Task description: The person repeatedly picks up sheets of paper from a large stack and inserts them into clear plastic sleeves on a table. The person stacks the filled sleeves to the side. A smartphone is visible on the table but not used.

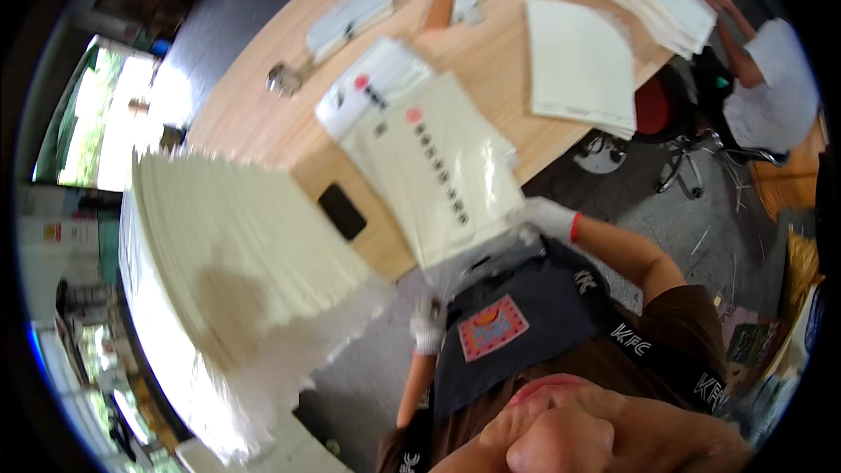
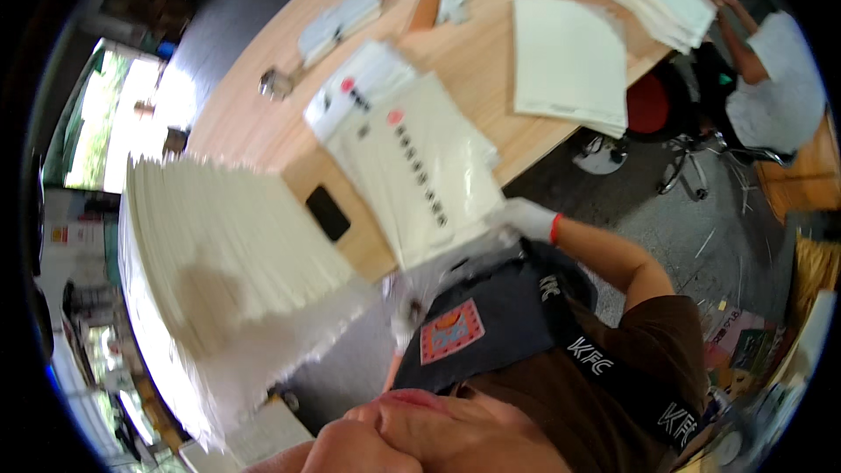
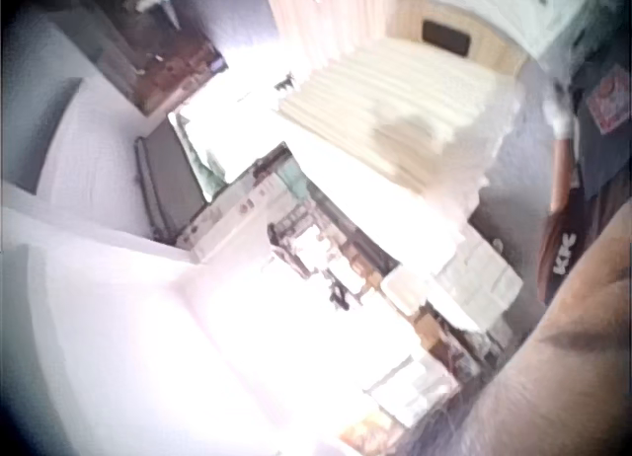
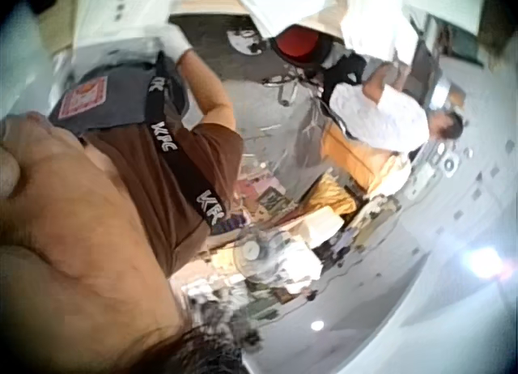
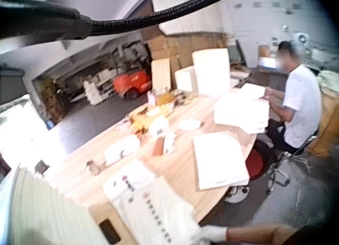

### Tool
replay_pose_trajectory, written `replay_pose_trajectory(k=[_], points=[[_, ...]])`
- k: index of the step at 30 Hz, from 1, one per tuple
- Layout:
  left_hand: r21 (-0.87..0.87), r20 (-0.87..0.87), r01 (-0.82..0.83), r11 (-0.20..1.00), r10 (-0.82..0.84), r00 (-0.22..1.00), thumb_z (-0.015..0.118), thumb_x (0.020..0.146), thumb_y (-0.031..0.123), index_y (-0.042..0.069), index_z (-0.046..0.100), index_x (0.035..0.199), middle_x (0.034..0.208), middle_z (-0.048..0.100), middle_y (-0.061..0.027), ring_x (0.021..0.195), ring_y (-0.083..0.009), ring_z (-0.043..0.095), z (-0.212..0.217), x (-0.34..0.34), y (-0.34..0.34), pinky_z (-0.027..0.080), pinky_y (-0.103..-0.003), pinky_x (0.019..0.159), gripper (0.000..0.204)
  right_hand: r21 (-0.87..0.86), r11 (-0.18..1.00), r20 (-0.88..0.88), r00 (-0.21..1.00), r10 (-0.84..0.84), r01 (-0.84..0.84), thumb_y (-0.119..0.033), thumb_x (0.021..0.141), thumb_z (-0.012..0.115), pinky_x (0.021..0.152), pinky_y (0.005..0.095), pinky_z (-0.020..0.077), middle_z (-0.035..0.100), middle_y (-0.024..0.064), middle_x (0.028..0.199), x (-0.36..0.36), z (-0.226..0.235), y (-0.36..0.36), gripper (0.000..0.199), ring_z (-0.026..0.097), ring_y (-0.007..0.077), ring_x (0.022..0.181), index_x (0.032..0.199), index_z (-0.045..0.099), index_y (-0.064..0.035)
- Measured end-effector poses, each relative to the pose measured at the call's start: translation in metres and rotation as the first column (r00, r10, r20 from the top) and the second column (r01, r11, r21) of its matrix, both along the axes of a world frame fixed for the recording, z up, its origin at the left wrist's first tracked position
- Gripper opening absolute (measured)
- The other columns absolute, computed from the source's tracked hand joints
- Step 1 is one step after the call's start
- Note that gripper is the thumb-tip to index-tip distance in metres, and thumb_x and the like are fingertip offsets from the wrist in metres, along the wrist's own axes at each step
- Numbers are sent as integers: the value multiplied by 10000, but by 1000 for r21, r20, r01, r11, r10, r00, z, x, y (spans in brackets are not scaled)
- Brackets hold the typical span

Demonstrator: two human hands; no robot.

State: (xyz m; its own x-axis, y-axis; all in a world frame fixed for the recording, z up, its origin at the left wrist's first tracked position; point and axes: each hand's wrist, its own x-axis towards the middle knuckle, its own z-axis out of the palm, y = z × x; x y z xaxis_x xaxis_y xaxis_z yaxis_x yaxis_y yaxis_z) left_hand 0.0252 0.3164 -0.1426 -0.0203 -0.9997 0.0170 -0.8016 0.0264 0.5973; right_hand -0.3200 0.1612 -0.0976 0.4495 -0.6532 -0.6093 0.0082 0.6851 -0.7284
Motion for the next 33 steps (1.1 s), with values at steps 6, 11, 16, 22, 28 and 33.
replay_pose_trajectory(k=[6, 11, 16, 22, 28, 33], points=[[528, -792, -435, 729, 608, 56, 560, 828, 131, 57, 555, 878, 728, 573, 12, 637, -150, 534, 8, -30, -39, 450, -297, 586, 89, -107, 992, 111, 991, 78, -66, -188, 848, 591, 436, 233, 424, 602, 17, 697, -34, -18, 9, 215, 526, 84, 489, 981, 610, -19], [463, -537, -176, 869, 432, 724, 527, 942, 275, -31, 597, 1081, 911, 616, -47, 779, -97, 502, 50, -36, -78, 407, -259, 662, 343, 199, 671, -183, 646, 741, -714, -232, 883, 530, 508, 288, 457, 612, 57, 761, -86, -8, 7, 228, 549, 129, 592, 975, 606, -38], [152, -677, -41, 988, 134, 724, 517, 935, 197, -42, 612, 1043, 931, 653, -82, 869, -138, 584, 165, -56, -134, 466, -289, 773, 278, -32, 976, 240, 949, -202, 216, -255, 944, 525, 909, 377, 477, 555, 146, 1236, -16, -8, -14, 471, 560, 232, 1097, 1343, 407, -35], [-269, 233, 309, 912, -249, 940, 676, 802, 225, 53, 535, 735, 665, 547, -155, 578, -342, 533, 343, -61, -85, 423, -394, 518, 232, -89, 996, 686, 727, 42, 26, -282, 951, 514, 1028, 344, 380, 450, 131, 1368, 85, 72, -17, 572, 478, 210, 1217, 1404, 312, 3], [-920, 15, -252, 301, 669, 743, 534, 888, 314, 7, 587, 1070, 752, 577, -57, 646, -192, 558, 415, 25, 19, 458, -325, 588, 361, -463, 883, 587, 719, 372, -79, -344, 939, 527, 934, 303, 432, 567, 120, 1205, 185, 237, -74, 480, 550, 155, 1065, 1233, 506, 35], [-816, -338, -567, 116, 699, 630, 457, 950, 255, -57, 526, 1226, 1074, 593, -109, 943, -199, 567, 476, 145, 26, 454, -293, 824, 422, -847, 411, -16, 789, 614, -337, -532, 854, 574, 512, 238, 448, 600, 89, 623, 281, 355, -87, 527, 531, 111, 494, 736, 631, -21]])
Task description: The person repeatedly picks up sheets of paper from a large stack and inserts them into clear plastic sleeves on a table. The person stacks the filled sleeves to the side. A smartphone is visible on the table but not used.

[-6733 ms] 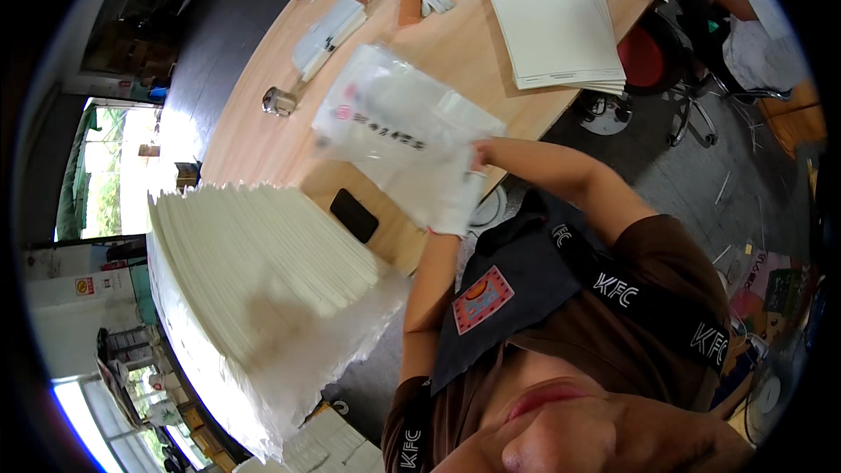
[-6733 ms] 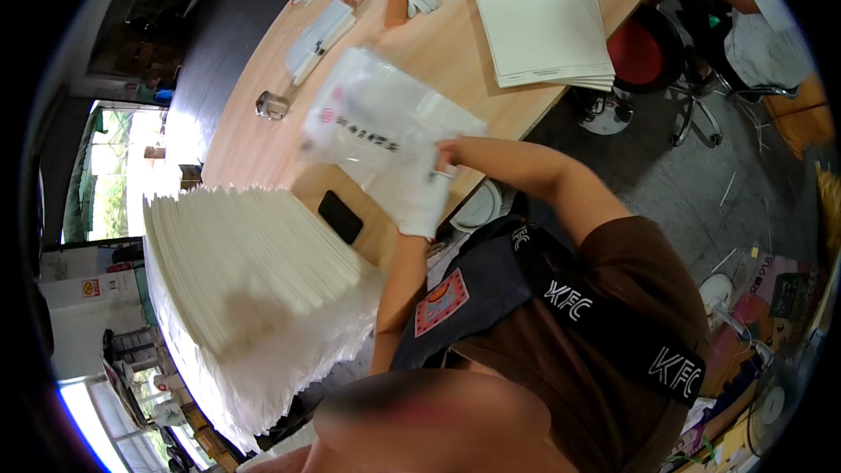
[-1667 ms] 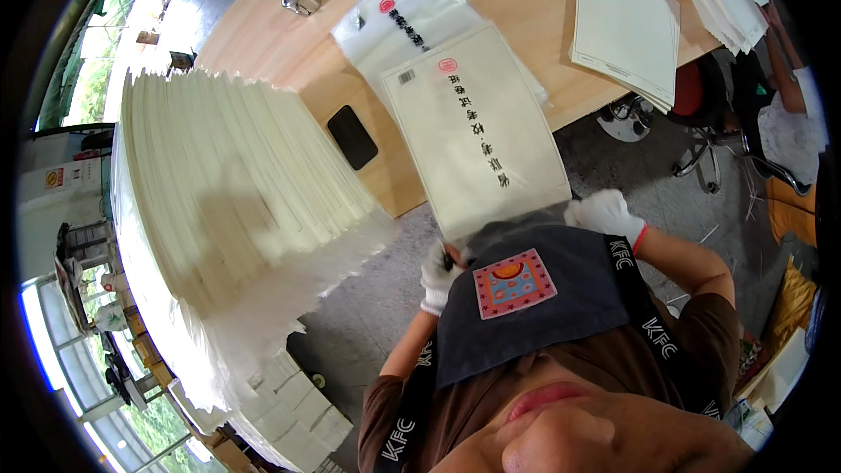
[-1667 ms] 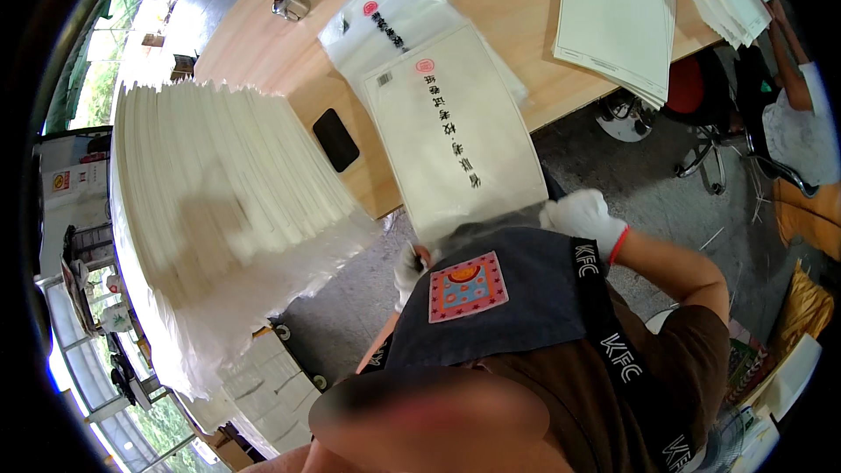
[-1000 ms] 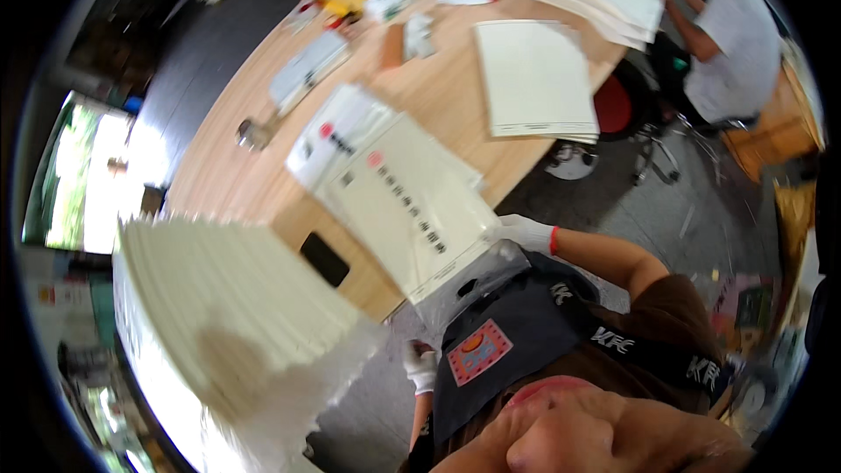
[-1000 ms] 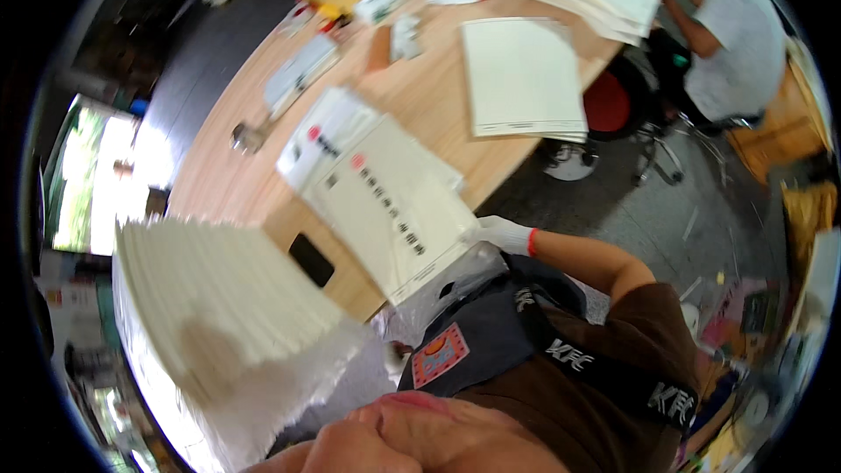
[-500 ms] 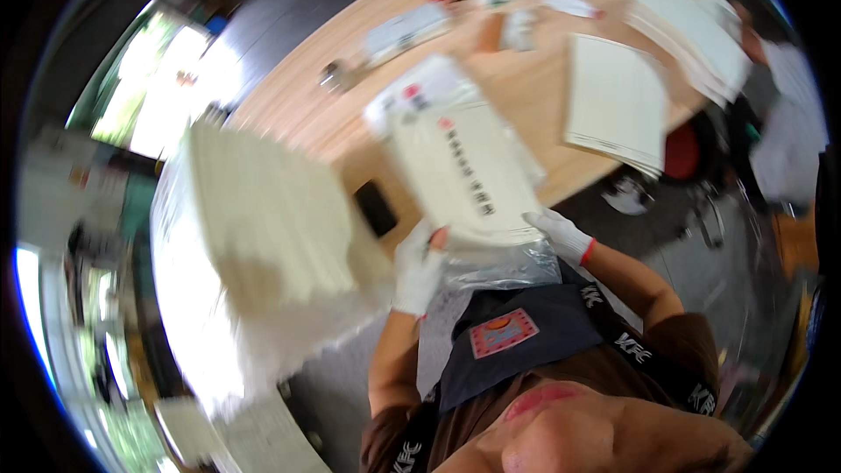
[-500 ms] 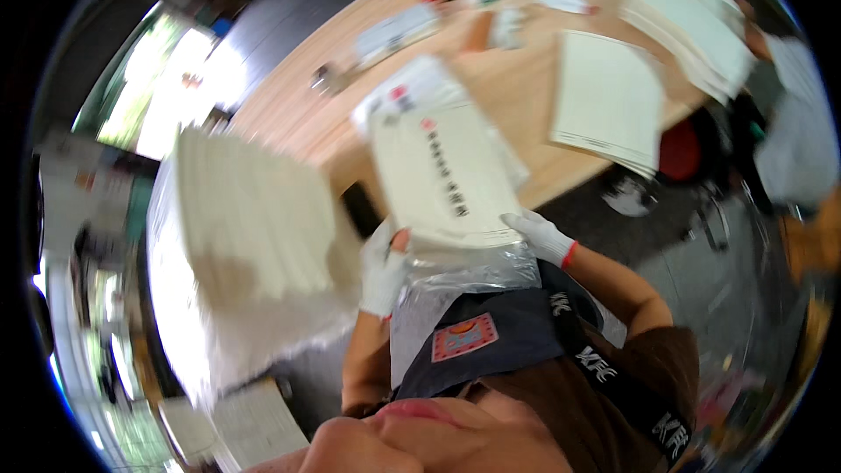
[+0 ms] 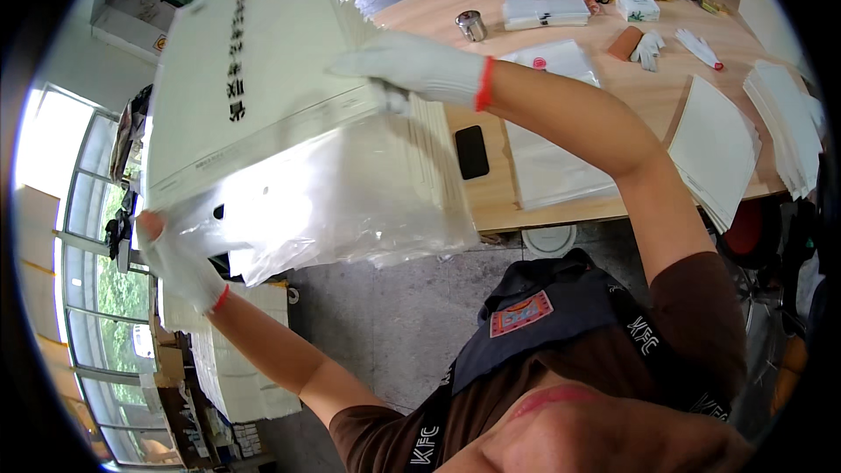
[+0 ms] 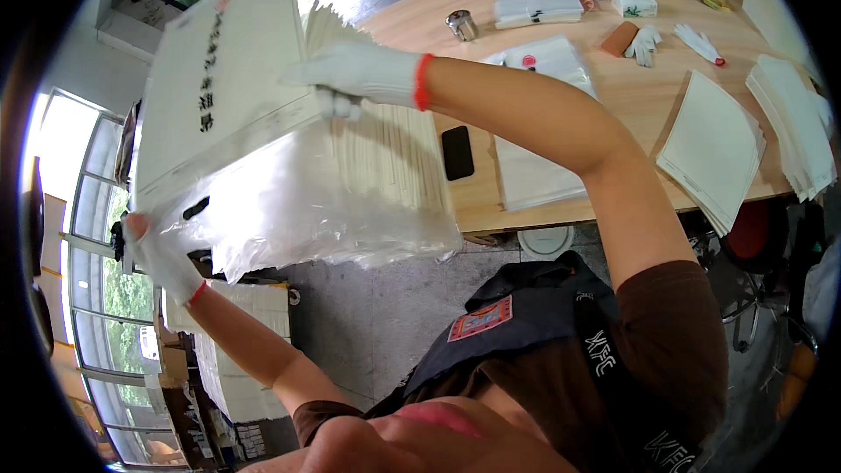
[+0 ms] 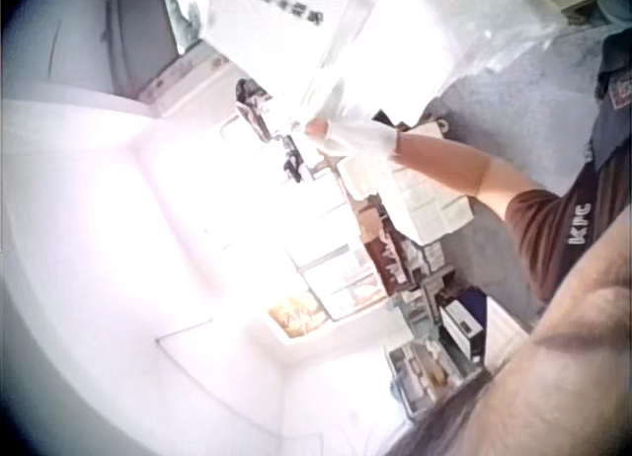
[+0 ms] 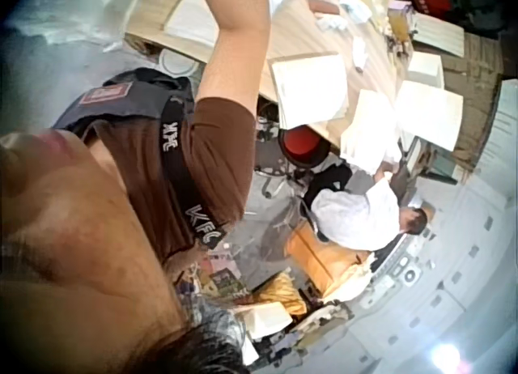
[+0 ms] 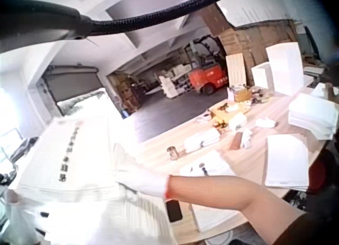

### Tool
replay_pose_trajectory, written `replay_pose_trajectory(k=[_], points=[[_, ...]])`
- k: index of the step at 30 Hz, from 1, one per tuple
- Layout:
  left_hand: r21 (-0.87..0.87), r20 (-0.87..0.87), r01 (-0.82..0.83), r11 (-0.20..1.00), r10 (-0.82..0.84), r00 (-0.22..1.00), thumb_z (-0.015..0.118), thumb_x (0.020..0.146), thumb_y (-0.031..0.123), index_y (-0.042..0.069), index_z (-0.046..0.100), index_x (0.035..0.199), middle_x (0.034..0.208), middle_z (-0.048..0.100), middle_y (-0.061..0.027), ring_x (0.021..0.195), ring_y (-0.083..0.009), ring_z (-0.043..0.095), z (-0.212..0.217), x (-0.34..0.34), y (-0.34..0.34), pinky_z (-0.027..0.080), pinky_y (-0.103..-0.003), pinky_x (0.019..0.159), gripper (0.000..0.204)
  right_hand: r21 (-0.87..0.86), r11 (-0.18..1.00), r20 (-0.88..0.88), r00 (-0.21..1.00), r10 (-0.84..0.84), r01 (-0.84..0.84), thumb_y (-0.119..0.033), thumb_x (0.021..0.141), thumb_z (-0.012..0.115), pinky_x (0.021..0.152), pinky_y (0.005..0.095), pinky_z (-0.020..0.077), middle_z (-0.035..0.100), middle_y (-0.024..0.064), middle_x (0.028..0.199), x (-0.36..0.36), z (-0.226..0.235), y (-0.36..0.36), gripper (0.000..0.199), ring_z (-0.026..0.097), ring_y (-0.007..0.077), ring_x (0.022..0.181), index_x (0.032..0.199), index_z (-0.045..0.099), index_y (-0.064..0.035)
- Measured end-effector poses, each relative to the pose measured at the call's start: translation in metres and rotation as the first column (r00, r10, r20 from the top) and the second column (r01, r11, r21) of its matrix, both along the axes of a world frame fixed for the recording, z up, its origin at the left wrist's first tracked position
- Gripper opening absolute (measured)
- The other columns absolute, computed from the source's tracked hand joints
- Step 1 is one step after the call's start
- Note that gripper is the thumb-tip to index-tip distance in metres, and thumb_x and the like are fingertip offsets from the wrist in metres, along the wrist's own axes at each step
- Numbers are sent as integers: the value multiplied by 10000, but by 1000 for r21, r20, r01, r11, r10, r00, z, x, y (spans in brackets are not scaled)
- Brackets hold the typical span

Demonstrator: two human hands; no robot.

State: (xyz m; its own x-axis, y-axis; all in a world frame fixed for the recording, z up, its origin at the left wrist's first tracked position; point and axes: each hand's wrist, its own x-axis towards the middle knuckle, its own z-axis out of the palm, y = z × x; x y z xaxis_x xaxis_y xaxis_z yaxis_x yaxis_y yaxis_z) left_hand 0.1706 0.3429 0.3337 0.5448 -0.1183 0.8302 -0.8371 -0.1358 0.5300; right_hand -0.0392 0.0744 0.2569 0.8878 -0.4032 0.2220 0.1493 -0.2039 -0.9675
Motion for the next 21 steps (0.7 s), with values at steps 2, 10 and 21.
replay_pose_trajectory(k=[2, 10, 21], points=[[170, -71, -6, 985, 18, 997, 475, 945, 241, -65, 532, 1224, 1128, 595, -107, 997, -182, 560, -19, 49, 12, 413, -308, 929, 418, -7, 983, 59, 981, 185, -185, -594, 820, 580, 409, 246, 405, 540, 45, 510, 22, 2, 2, 580, 461, 100, 393, 620, 589, -50], [-171, -491, 581, 796, -580, 650, 404, 973, 406, 29, 407, 1350, 1288, 481, -128, 1178, -230, 470, -89, 85, 0, 386, -371, 989, 534, -453, 563, 649, 689, -322, 691, -516, 897, 485, 703, 347, 485, 627, 101, 868, 49, -5, -10, 513, 601, 205, 792, 1051, 600, -40], [-189, -45, 521, 833, -537, 842, 357, 872, 584, 13, 243, 1419, 1368, 376, -204, 1207, -349, 451, -192, 81, 7, 415, -461, 991, 799, -681, 593, 594, 798, 104, 430, -256, 860, 501, 1037, 419, 338, 595, 137, 1018, 44, -26, 71, 265, 527, 257, 1082, 834, 658, -45]])
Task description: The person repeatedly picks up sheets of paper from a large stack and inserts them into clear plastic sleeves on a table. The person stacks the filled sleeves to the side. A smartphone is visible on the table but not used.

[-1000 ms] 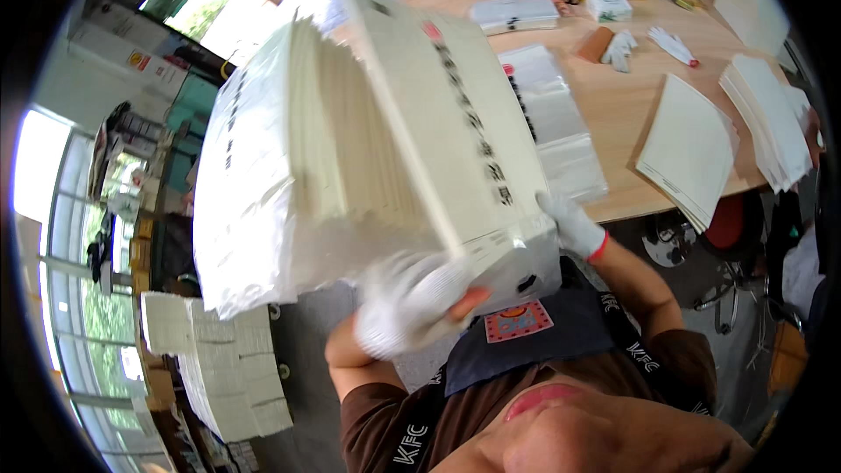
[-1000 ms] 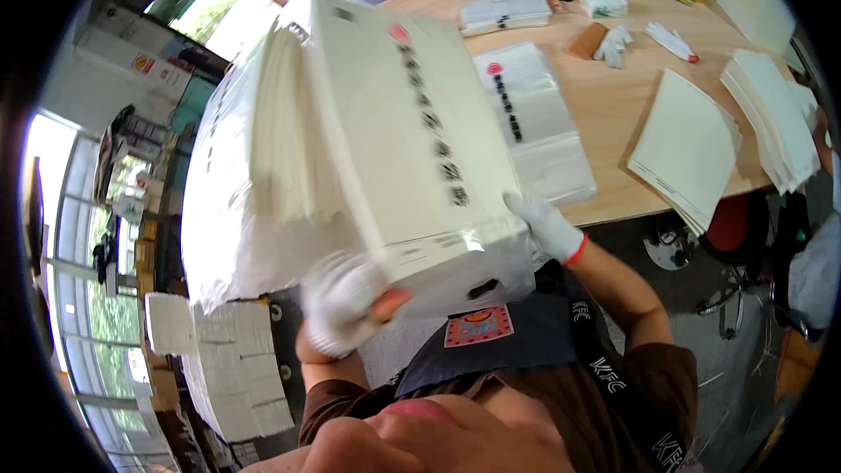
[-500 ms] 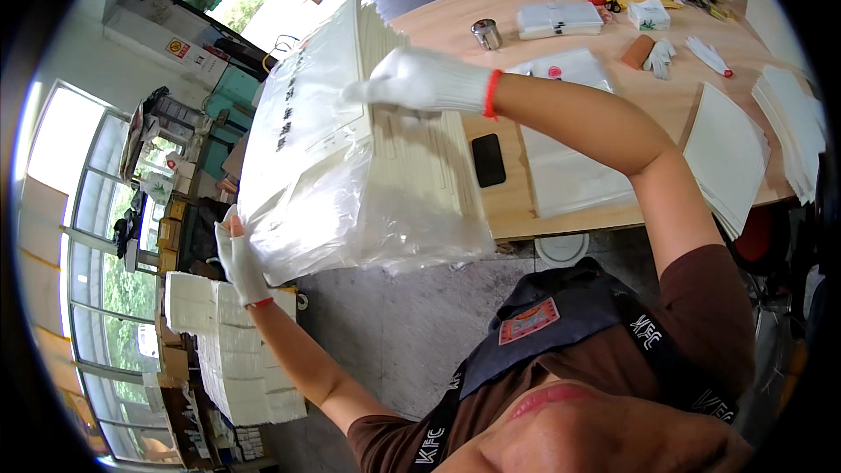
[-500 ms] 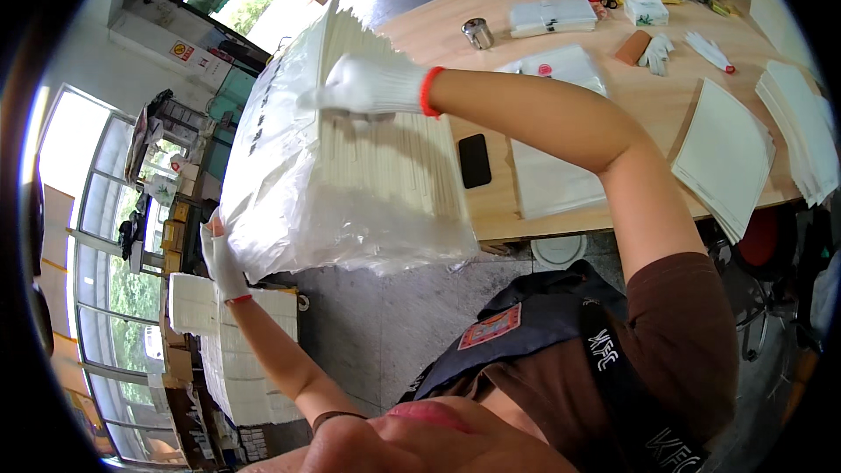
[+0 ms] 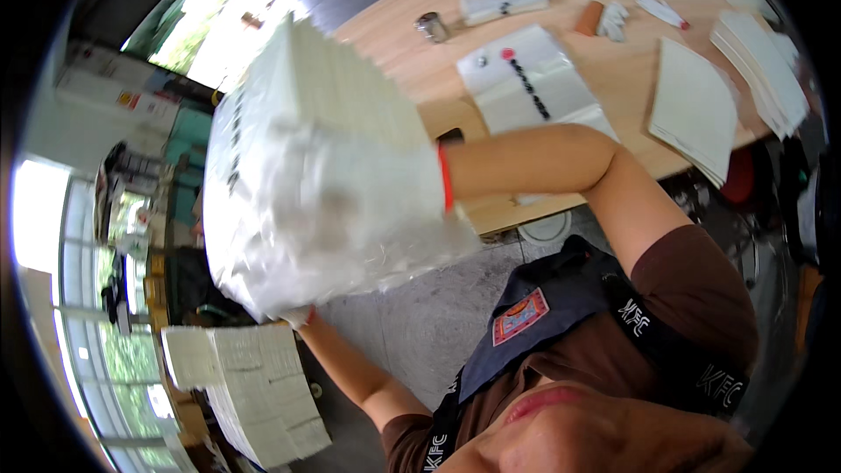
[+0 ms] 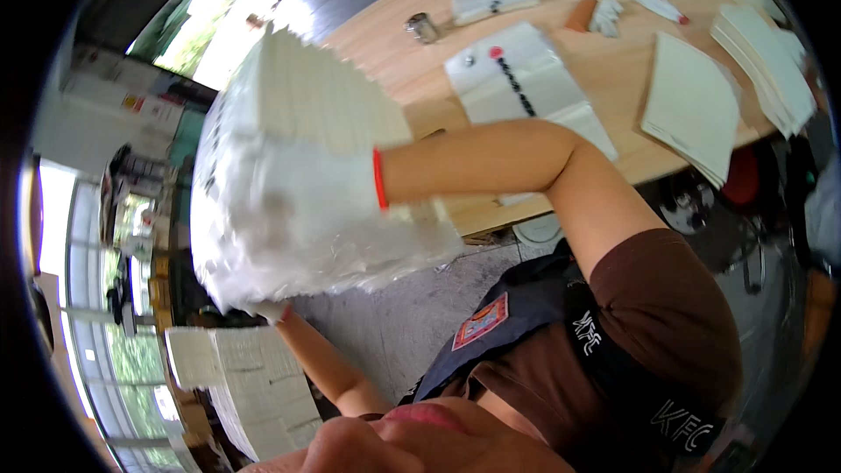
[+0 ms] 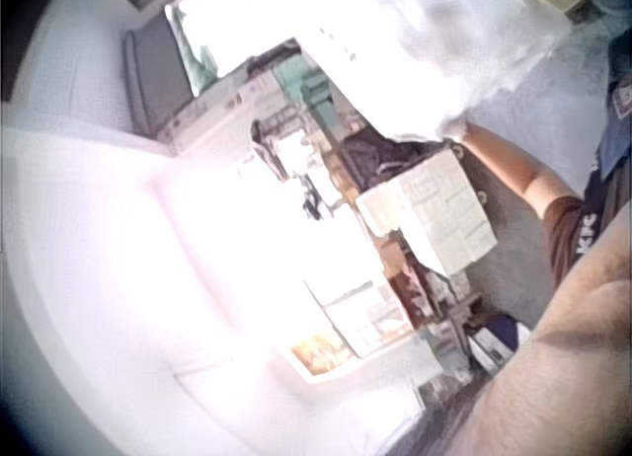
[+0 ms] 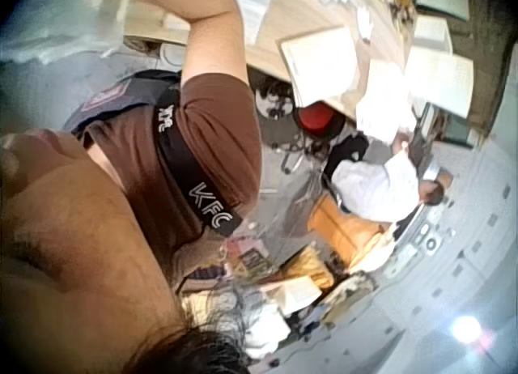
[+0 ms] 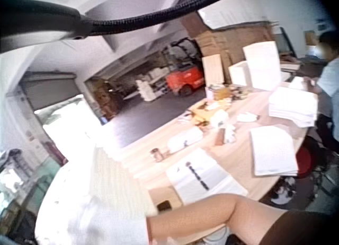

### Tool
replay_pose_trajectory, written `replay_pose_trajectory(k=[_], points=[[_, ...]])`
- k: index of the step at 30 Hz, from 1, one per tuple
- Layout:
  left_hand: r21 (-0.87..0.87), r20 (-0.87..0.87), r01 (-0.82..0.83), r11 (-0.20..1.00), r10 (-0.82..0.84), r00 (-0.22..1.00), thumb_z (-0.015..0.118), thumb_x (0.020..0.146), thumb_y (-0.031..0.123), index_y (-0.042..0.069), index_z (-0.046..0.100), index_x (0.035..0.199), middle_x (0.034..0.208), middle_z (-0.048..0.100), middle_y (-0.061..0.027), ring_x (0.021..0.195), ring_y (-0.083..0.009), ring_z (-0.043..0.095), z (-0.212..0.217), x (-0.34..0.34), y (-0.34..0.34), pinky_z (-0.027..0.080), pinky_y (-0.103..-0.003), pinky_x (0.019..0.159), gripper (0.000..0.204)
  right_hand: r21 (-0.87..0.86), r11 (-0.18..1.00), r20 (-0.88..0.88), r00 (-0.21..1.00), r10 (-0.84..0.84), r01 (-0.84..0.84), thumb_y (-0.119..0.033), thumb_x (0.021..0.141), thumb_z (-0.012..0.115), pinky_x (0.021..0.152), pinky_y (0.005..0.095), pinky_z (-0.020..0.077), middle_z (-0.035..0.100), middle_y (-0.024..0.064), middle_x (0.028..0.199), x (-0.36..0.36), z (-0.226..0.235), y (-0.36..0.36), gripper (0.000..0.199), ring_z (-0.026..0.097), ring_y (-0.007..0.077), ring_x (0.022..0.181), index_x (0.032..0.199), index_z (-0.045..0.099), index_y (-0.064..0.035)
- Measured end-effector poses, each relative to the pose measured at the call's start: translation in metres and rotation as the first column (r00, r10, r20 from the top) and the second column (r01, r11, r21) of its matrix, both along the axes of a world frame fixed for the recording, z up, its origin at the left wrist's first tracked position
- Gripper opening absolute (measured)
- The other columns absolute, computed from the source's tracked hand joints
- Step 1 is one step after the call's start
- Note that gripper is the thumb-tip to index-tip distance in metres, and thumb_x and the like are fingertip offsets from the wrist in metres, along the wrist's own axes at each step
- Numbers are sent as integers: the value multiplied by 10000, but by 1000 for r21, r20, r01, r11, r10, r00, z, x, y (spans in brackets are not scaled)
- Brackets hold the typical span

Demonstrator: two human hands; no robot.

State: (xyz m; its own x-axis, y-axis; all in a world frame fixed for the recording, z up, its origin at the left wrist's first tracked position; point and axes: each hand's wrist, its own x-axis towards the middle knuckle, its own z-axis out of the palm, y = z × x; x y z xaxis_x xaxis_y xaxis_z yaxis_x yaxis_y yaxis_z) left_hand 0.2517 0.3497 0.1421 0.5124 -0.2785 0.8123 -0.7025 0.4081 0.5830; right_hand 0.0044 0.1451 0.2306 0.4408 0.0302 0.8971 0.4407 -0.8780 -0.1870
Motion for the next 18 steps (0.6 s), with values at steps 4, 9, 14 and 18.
replay_pose_trajectory(k=[4, 9, 14, 18], points=[[157, -200, -171, 973, 200, 959, 389, 935, 513, -6, 295, 1383, 1333, 413, -231, 1217, -312, 431, -150, -27, -24, 387, -423, 1024, 692, -294, 902, 20, 946, -323, 315, -233, 782, 556, 1084, 443, 300, 556, 106, 1154, -21, -99, 48, 254, 476, 276, 1175, 916, 670, -49], [463, -867, 563, 685, 216, 450, 528, 900, 315, 27, 563, 1182, 1099, 621, -133, 975, -222, 607, -365, -131, 15, 494, -353, 828, 404, 191, 968, -876, 474, 93, 164, -318, 864, 512, 842, 396, 467, 599, 75, 1129, -127, -278, 31, 278, 583, 247, 1014, 1013, 633, -117], [848, -169, 418, 326, -581, 796, 587, 885, 221, 73, 618, 1081, 988, 634, -151, 906, -309, 610, -256, -268, -138, 471, -372, 817, 248, 386, 554, -897, 441, 39, 737, -359, 884, 520, 766, 385, 494, 657, 107, 962, -247, -309, 40, 268, 632, 298, 865, 1017, 662, -174], [900, 81, 185, 396, -567, 820, 648, 814, 265, 106, 640, 964, 1021, 622, -139, 965, -301, 577, -203, -322, -254, 454, -400, 802, 218, 378, 383, -900, 431, -59, 843, -356, 887, 503, 764, 409, 493, 652, 138, 944, -288, -312, 52, 293, 621, 333, 865, 1007, 649, -133]])
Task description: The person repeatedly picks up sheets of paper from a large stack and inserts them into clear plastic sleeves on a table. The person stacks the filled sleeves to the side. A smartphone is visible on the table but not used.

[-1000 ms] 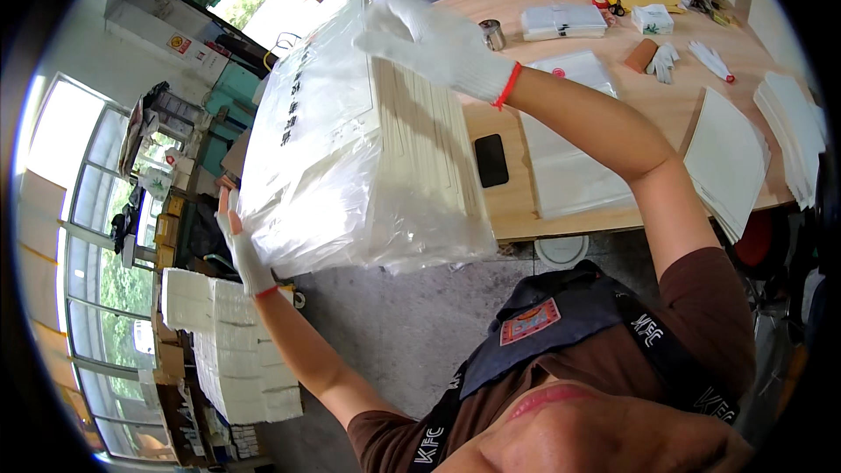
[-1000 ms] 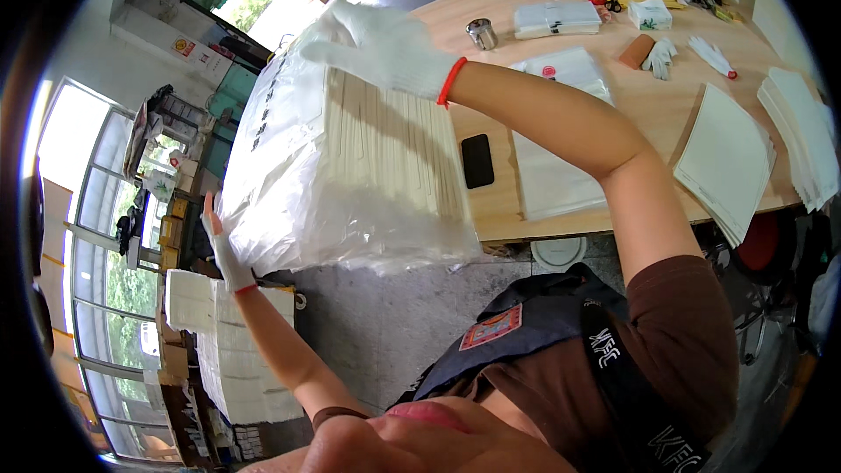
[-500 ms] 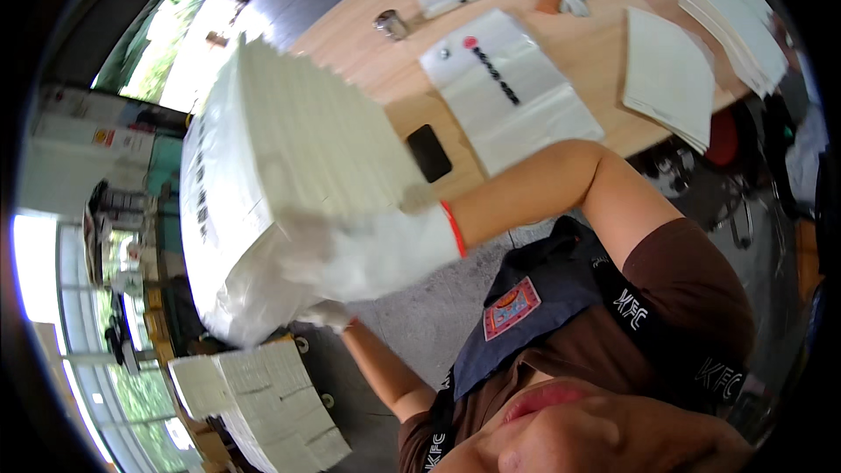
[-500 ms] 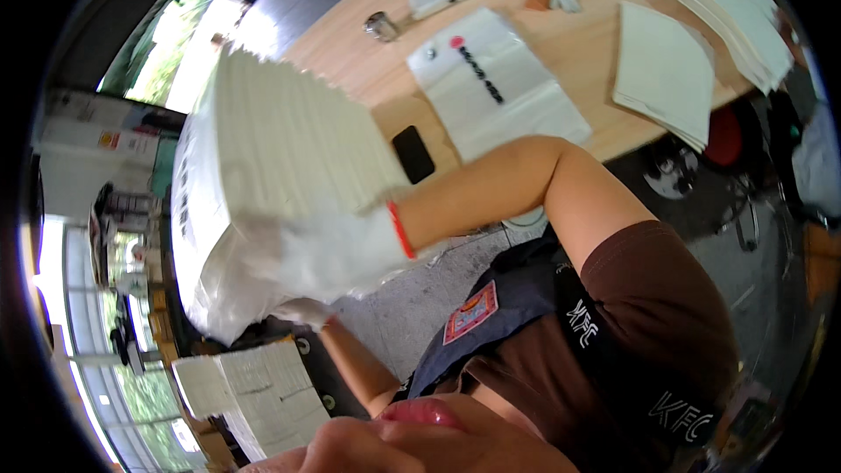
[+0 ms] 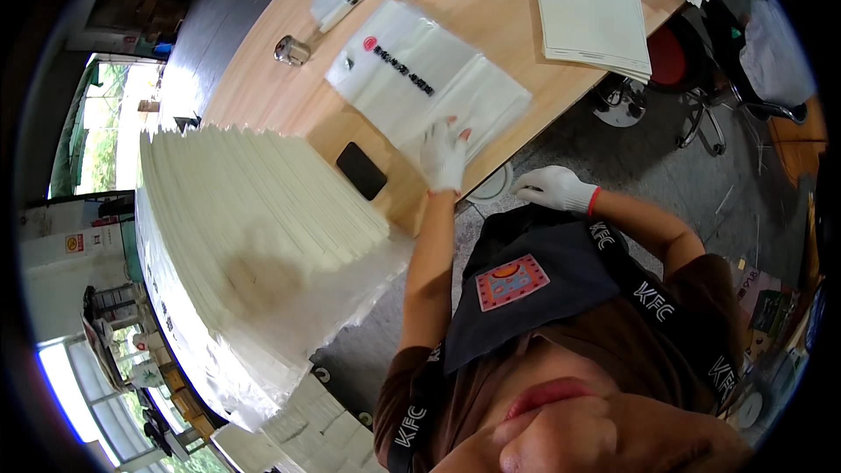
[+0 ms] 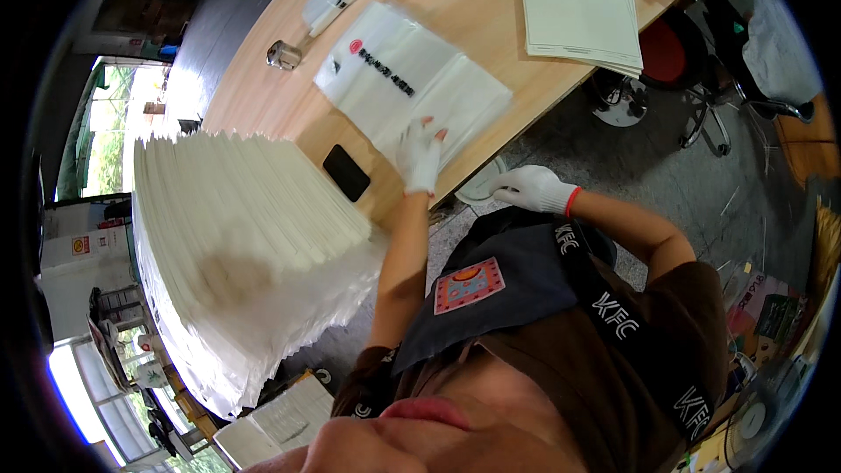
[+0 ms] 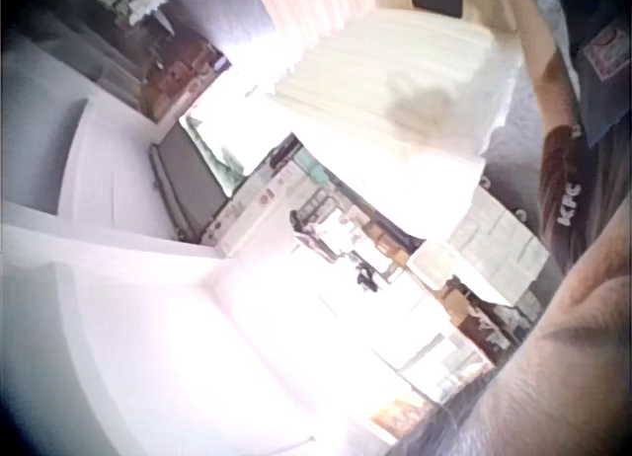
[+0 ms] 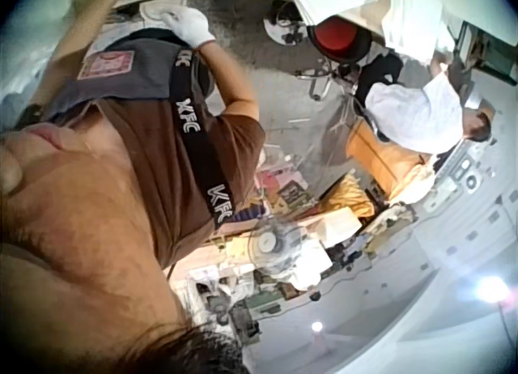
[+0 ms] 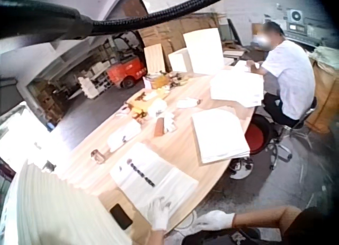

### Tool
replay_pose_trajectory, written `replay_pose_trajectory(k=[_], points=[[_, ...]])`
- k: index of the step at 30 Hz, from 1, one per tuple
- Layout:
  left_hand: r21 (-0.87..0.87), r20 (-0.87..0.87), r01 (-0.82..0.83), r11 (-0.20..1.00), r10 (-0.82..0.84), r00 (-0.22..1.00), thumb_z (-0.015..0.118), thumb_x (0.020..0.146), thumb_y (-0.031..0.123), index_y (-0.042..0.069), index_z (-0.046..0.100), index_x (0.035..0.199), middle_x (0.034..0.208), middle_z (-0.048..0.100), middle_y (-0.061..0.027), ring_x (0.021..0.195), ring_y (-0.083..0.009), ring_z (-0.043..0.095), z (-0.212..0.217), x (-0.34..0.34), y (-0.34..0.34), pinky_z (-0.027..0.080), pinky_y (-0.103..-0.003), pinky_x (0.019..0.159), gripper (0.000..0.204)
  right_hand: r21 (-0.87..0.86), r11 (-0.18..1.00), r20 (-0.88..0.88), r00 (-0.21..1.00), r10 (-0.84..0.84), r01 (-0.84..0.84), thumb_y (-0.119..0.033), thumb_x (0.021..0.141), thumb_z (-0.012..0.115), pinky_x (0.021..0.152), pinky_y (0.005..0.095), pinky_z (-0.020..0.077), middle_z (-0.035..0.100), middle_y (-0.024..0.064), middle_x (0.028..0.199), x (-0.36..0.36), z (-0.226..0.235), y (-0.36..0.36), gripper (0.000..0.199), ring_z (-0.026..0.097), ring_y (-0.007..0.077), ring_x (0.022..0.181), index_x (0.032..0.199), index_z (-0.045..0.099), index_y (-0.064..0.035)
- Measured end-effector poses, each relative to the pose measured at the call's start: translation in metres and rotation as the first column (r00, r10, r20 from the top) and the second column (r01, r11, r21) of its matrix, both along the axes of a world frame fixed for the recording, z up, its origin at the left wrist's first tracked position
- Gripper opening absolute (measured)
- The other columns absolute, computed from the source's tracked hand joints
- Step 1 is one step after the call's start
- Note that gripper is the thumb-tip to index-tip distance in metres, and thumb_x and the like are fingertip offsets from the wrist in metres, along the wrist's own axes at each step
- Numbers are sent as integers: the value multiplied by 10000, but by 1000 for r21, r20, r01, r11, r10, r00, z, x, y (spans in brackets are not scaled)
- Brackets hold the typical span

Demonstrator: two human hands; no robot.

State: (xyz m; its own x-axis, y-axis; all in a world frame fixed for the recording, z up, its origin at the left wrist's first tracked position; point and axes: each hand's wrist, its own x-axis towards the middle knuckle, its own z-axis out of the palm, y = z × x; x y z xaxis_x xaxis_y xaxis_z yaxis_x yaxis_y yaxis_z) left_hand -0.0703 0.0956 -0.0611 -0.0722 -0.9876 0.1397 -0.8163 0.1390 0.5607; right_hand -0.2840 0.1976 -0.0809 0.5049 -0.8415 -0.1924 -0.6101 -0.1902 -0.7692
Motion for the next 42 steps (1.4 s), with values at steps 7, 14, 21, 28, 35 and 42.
replay_pose_trajectory(k=[7, 14, 21, 28, 35, 42], points=[[373, -47, 104, 922, -93, 995, 697, 757, 300, 109, 647, 876, 774, 645, -89, 722, -222, 596, -42, 3, -68, 450, -359, 659, 231, 32, 989, 83, 986, -145, 143, -364, 900, 505, 785, 409, 486, 651, 149, 947, -16, 1, 13, 314, 614, 341, 902, 1017, 645, -108], [364, -150, 30, 931, 26, 988, 627, 833, 359, 98, 663, 877, 741, 651, -75, 700, -173, 594, -34, 13, -69, 445, -321, 663, 267, 377, 910, 320, 897, -305, 175, -348, 917, 521, 650, 294, 503, 665, 64, 823, -6, -10, -28, 308, 634, 161, 720, 986, 662, -83], [147, -139, 53, 988, -33, 990, 542, 894, 427, 64, 660, 888, 912, 670, -81, 812, -190, 604, -25, 25, -79, 449, -327, 751, 382, 425, 848, 436, 751, -497, 315, -414, 899, 534, 638, 278, 484, 622, 34, 783, 70, 18, -147, 403, 583, 131, 734, 997, 641, -37], [-57, -828, 96, 994, -101, 552, 549, 931, 206, 55, 591, 966, 781, 572, -22, 677, -139, 543, 24, 41, -104, 458, -283, 683, 161, -385, 864, -39, 930, -365, 323, -472, 902, 474, 667, 292, 493, 625, 98, 766, 25, -53, -166, 454, 606, 174, 660, 997, 636, -59], [34, -768, 211, 977, -109, 631, 595, 880, 69, 70, 586, 1086, 906, 648, -62, 742, -120, 581, 51, 2, -80, 467, -234, 675, 206, 337, 856, 435, 741, -511, 392, -375, 863, 556, 673, 331, 507, 615, 47, 763, 15, 67, -134, 341, 618, 217, 739, 948, 632, -54], [-320, -110, 679, 661, -738, 666, 553, 815, 71, 76, 599, 965, 862, 619, -166, 836, -311, 608, 93, -86, 56, 484, -396, 722, 156, -3, 980, 507, 845, -171, 200, -332, 845, 586, 756, 374, 487, 603, 86, 899, 21, 21, -106, 326, 593, 267, 856, 1018, 621, -58]])
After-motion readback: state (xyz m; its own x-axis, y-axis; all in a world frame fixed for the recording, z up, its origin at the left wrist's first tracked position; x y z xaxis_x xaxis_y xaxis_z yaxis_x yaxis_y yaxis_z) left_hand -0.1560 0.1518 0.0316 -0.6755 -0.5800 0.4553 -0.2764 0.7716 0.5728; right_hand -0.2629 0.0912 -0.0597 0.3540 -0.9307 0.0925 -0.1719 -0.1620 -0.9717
